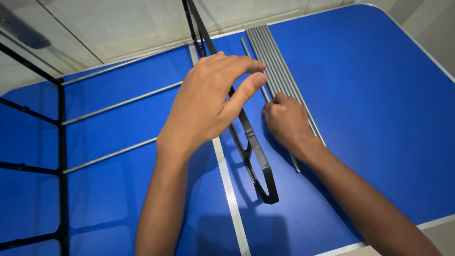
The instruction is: The person assembles a metal rack by inserting multiple silver rods into a black frame on a blue table. They repeatedly pick up rods, align them with the frame slots, and push them into place, gradually building the structure.
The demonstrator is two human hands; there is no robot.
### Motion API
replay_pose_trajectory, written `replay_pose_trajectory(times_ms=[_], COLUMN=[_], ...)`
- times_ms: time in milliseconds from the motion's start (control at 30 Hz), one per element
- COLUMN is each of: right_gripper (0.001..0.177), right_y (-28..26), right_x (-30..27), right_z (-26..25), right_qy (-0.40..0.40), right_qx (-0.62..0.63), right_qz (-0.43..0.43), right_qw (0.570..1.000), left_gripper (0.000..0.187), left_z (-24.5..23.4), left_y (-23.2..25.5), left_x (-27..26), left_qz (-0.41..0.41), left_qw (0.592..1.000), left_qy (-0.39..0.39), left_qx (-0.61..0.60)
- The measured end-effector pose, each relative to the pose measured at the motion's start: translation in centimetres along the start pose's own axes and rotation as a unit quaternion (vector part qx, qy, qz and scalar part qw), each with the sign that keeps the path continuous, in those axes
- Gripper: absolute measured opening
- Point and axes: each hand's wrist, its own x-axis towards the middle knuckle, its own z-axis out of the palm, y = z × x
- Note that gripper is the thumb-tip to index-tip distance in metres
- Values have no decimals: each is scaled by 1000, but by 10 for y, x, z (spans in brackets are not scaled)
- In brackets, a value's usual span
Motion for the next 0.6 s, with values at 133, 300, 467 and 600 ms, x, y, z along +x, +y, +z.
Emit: replay_pose_trajectory(times_ms=[133,300,467,600], right_gripper=[19,20,33,34], right_y=[-4,-7,-8,-5], right_x=[-1,-6,-5,-4], right_z=[-7,-16,-15,-16], right_qy=[-22,-20,-17,-29], right_qx=[-71,-52,-63,-58], right_qz=[-5,31,31,37], right_qw=[997,998,997,997], left_gripper=[34,34,35,35], left_z=[1,4,6,7], left_y=[0,1,-1,-3], left_x=[-1,0,0,1], left_qz=[-14,-21,-28,-16], left_qw=[1000,1000,999,1000], left_qy=[-8,-14,-27,-26], left_qx=[0,1,4,-2])
